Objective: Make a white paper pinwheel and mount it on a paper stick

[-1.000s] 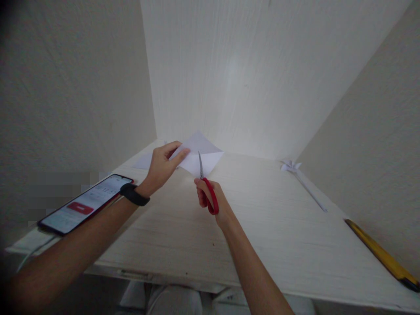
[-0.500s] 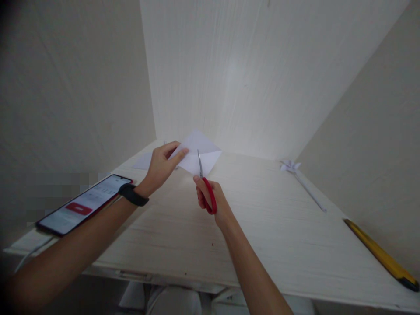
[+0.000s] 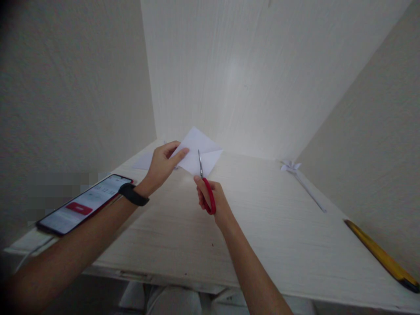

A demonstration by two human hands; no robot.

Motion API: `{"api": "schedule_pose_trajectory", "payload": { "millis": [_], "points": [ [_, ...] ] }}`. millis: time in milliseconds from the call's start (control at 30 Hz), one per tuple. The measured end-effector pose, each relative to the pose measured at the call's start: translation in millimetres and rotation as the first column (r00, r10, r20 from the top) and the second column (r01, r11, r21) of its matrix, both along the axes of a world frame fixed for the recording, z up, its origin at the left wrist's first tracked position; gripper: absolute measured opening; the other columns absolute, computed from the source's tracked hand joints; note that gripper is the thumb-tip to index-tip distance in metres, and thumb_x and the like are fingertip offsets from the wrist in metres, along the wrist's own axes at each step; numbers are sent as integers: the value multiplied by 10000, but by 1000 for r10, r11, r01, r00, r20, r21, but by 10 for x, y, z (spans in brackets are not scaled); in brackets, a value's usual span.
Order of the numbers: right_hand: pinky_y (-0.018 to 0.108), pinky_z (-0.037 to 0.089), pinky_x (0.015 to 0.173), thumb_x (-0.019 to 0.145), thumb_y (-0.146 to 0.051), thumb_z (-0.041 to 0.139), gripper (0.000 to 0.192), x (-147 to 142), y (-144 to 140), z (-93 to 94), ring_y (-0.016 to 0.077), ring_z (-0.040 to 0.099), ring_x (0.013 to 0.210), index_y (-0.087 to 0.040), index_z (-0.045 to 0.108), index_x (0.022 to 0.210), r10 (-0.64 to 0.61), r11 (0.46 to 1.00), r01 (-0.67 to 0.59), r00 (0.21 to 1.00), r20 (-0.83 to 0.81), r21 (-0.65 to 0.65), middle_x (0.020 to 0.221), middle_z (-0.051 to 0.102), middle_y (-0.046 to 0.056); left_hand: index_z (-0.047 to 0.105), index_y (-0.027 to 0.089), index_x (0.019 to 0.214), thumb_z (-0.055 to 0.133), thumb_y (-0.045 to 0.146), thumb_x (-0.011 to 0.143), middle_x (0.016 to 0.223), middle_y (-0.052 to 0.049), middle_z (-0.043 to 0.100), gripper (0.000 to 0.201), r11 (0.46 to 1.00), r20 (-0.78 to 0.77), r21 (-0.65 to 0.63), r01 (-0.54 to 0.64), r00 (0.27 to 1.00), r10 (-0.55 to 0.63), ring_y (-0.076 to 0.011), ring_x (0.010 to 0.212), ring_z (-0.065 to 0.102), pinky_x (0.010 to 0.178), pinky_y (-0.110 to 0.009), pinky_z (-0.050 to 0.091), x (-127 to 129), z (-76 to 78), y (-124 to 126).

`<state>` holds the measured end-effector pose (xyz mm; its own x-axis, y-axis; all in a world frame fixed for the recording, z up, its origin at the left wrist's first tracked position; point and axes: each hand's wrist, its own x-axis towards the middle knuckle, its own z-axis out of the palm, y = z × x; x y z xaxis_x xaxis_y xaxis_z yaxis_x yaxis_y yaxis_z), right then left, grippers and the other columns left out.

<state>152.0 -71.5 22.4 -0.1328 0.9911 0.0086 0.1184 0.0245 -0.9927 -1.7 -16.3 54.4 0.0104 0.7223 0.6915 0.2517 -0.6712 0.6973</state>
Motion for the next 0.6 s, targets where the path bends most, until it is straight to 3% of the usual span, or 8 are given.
{"api": "schedule_pose_trajectory", "payload": {
  "millis": [167, 367, 467, 600],
  "points": [
    [221, 266, 353, 767, -595, 499, 465, -1, -7, 10, 68, 385, 337, -197, 433, 536, -9, 1000, 9, 1000, 6, 15, 413, 425, -48, 611, 142, 745, 578, 381, 805, 683, 0, 552, 249, 998, 43, -43, 36, 998, -34, -106, 623, 457, 524, -209, 336, 6, 11, -11],
    [221, 261, 350, 774, -584, 493, 466, 0, -2, 0, 66, 377, 328, -199, 421, 522, -7, 1000, 7, 1000, -3, 18, 402, 411, -53, 624, 137, 821, 633, 393, 762, 768, -23, 610, 263, 967, 141, -164, 194, 975, -171, -118, 659, 526, 537, -201, 386, 17, 13, -7],
    [217, 266, 350, 779, -576, 491, 466, -1, -5, 0, 65, 380, 329, -197, 419, 517, -30, 999, 30, 1000, 4, 32, 399, 412, -52, 635, 134, 906, 670, 395, 730, 855, -46, 646, 317, 916, 226, -265, 301, 943, -245, -134, 712, 571, 585, -212, 431, 22, -12, 20],
    [214, 262, 347, 786, -585, 495, 494, 15, 18, -36, 64, 379, 320, -192, 419, 497, -61, 996, 58, 997, 48, 66, 385, 415, -46, 651, 108, 942, 703, 376, 700, 917, -93, 672, 365, 796, 339, -390, 463, 876, -343, -172, 783, 614, 669, -262, 482, 27, -51, 50]
  ]
}}
